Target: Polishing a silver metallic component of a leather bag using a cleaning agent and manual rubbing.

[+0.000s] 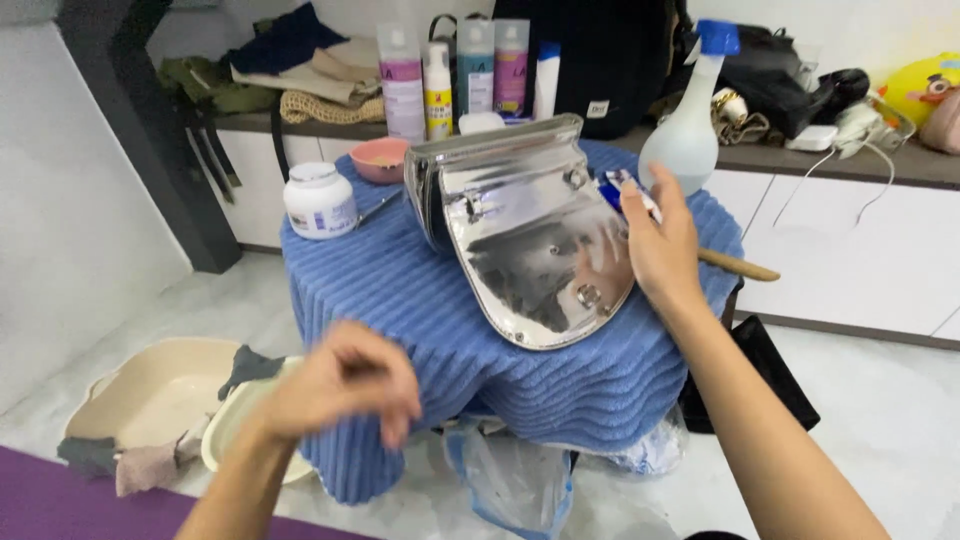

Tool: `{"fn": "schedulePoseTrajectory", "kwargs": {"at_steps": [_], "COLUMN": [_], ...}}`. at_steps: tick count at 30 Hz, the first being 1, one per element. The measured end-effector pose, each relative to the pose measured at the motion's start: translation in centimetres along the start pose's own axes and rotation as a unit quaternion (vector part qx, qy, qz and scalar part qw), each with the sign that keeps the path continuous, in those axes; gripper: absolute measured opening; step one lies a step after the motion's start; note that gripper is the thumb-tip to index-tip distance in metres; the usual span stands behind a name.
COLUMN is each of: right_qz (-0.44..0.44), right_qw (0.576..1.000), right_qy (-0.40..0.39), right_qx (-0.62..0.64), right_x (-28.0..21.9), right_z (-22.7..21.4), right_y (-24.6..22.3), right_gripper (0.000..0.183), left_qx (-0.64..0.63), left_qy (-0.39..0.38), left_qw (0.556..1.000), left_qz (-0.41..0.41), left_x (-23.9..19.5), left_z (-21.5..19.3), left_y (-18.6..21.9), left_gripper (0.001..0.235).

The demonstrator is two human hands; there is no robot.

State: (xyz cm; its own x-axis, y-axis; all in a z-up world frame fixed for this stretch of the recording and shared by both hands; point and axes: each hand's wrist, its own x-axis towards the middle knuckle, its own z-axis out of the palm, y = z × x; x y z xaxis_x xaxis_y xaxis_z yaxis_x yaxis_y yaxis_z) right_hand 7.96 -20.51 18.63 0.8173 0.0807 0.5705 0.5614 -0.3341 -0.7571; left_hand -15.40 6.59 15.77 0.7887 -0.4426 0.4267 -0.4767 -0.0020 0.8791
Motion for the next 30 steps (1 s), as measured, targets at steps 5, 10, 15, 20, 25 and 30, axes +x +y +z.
{"fn": "schedulePoseTrajectory", "kwargs": {"at_steps": [5, 10, 15, 20, 25, 30], "right_qz": [-0.135, -0.283, -0.222, -0.332, -0.234, -0.192], "right_qw": [0.991, 0.953, 0.936, 0.875, 0.953, 0.906], "right_qy": [0.001, -0.052, -0.181, -0.296, -0.164, -0.152], "right_qx": [-0.017, -0.095, -0.204, -0.193, -0.101, -0.345], "right_x": [-1.5, -0.4, 0.6, -2.9, -2.7, 1.7], "right_z": [0.3, 0.2, 2.2, 5.5, 3.5, 6.5], "right_y": [-1.2, -0.7, -5.4, -6.8, -7.0, -3.7], "right_gripper": [0.058, 0.059, 0.074, 0.077, 0.047, 0.069], "left_qx": [0.310, 0.274, 0.288, 0.317, 0.312, 0.320], "left_qy": [0.315, 0.326, 0.378, 0.366, 0.343, 0.337], "left_qw": [0.881, 0.895, 0.879, 0.874, 0.886, 0.885], "left_qz": [0.169, 0.130, -0.025, -0.040, -0.007, -0.001], "left_x": [7.7, 13.0, 13.5, 12.5, 12.0, 12.1], "left_z": [-5.5, -7.5, -7.4, -7.9, -8.7, -8.7], "left_y": [1.8, -0.7, -3.5, -3.7, -4.5, -4.5], "left_gripper": [0.019, 0.090, 0.072, 0.055, 0.037, 0.042]}}
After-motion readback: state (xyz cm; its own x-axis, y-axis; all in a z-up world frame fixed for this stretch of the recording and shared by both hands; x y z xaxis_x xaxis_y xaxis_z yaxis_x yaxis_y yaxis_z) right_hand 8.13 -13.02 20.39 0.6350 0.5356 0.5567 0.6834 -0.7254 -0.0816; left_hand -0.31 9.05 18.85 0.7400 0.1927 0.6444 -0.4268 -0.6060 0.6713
